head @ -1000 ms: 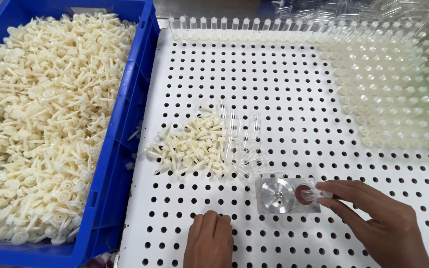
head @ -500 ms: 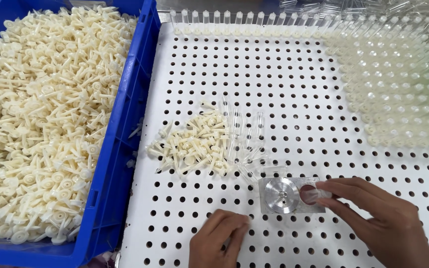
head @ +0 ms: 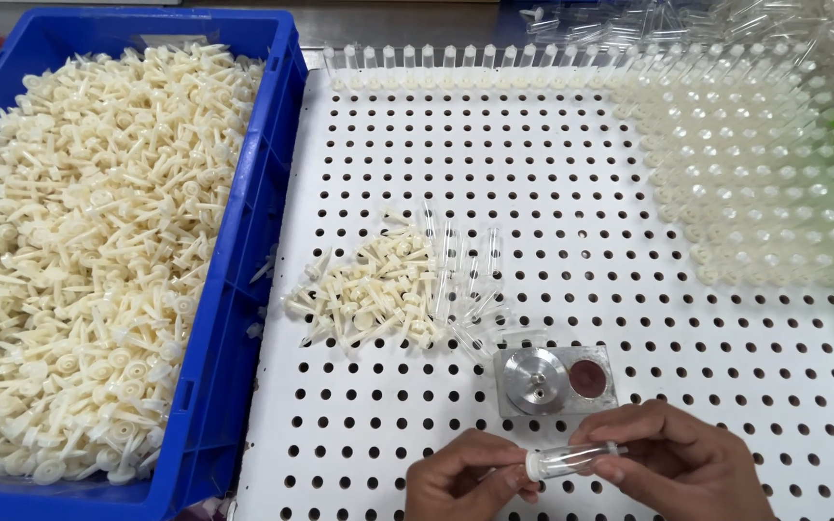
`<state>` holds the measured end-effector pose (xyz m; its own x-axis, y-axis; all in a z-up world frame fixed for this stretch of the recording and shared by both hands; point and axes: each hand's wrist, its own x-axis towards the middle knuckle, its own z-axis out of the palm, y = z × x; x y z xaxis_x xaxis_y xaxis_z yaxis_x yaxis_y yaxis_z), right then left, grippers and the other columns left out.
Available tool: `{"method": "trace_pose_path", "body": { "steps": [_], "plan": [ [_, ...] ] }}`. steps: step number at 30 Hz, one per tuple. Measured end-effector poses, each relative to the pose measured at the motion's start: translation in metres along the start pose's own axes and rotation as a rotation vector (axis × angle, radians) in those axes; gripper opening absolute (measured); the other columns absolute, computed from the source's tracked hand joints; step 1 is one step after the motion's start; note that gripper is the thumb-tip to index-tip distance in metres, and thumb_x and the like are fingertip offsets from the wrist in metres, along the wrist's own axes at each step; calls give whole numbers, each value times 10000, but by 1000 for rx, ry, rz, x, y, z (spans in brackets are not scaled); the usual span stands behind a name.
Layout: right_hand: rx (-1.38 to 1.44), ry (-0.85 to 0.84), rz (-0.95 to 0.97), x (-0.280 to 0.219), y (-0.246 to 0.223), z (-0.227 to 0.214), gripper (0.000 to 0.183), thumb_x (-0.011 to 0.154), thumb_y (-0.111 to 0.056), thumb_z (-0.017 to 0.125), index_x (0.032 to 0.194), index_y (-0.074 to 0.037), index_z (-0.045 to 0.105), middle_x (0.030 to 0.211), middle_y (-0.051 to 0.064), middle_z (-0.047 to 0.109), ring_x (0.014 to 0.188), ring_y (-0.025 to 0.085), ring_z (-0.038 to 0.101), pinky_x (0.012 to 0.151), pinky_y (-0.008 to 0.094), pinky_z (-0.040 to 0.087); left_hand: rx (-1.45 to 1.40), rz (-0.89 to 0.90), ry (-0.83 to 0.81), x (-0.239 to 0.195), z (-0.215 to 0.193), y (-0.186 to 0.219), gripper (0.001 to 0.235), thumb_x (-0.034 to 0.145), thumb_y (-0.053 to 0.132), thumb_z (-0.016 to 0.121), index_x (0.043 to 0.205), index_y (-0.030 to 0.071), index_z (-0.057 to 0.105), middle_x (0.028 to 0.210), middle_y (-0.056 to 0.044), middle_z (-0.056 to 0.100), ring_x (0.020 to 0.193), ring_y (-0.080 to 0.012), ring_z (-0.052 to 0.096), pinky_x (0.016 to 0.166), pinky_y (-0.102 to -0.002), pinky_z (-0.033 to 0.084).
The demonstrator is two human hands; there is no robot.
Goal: The person repeatedly picks small white cylindrical objects from a blue bin and places them into clear plastic vials on a perforated tray. The filled vials are then moved to a green basket. The process is repetitive and continues throughout the clip.
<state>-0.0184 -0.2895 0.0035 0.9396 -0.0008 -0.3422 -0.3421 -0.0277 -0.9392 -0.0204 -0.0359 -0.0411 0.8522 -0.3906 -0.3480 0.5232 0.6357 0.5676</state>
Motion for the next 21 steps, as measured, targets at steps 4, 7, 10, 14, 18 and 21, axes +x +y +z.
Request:
{"method": "trace_pose_path", "body": {
  "steps": [4, 7, 10, 14, 18, 21],
  "plan": [
    [80, -16, 8, 1, 12, -3, 176, 847, 119, 764, 1002, 98, 685, 1052, 263, 722, 988, 333, 832, 855, 479, 695, 489, 493, 27, -8, 4, 2, 99, 891, -59, 786, 989, -49, 781, 971, -197, 781, 778, -204, 785, 623, -289, 633],
    [109, -19, 47, 3, 12, -2, 154, 858, 104, 756, 993, 108, 682, 1044, 267, 705, 951, 343, 836, 838, 488, 702, 687, 462, 63, -11, 6, 9, 110, 864, -51, 813, 967, -14, 807, 975, -174, 801, 704, -167, 768, 501, -208, 540],
    [138, -24, 77, 7, 23, -8, 144, 875, 77, 745, 997, 117, 679, 1049, 272, 697, 947, 354, 816, 832, 506, 681, 614, 530, -23, -8, 8, 10, 131, 890, -79, 784, 1007, -21, 789, 997, -189, 779, 788, -181, 781, 574, -210, 576],
    [256, -66, 100, 11, 36, -17, 179, 926, 6, 732, 1031, 131, 660, 1050, 299, 702, 945, 371, 772, 831, 545, 678, 519, 598, -95, -1, 8, 8, 148, 907, -111, 770, 1036, -38, 769, 1004, -216, 755, 880, -231, 812, 734, -288, 688],
    [341, -73, 156, 11, 18, -5, 226, 917, -70, 707, 1008, 127, 645, 962, 294, 724, 845, 335, 755, 758, 509, 652, 494, 685, -145, 1, 11, 9, 140, 930, -121, 760, 1051, -52, 762, 1002, -227, 749, 899, -251, 807, 805, -334, 705],
    [368, -56, 183, 12, 17, -3, 260, 897, -114, 684, 967, 135, 660, 881, 276, 728, 767, 301, 714, 690, 472, 613, 455, 675, -150, 0, 13, 11, 140, 926, -116, 757, 1053, -58, 755, 1012, -230, 743, 905, -251, 802, 809, -346, 710]
  ]
}}
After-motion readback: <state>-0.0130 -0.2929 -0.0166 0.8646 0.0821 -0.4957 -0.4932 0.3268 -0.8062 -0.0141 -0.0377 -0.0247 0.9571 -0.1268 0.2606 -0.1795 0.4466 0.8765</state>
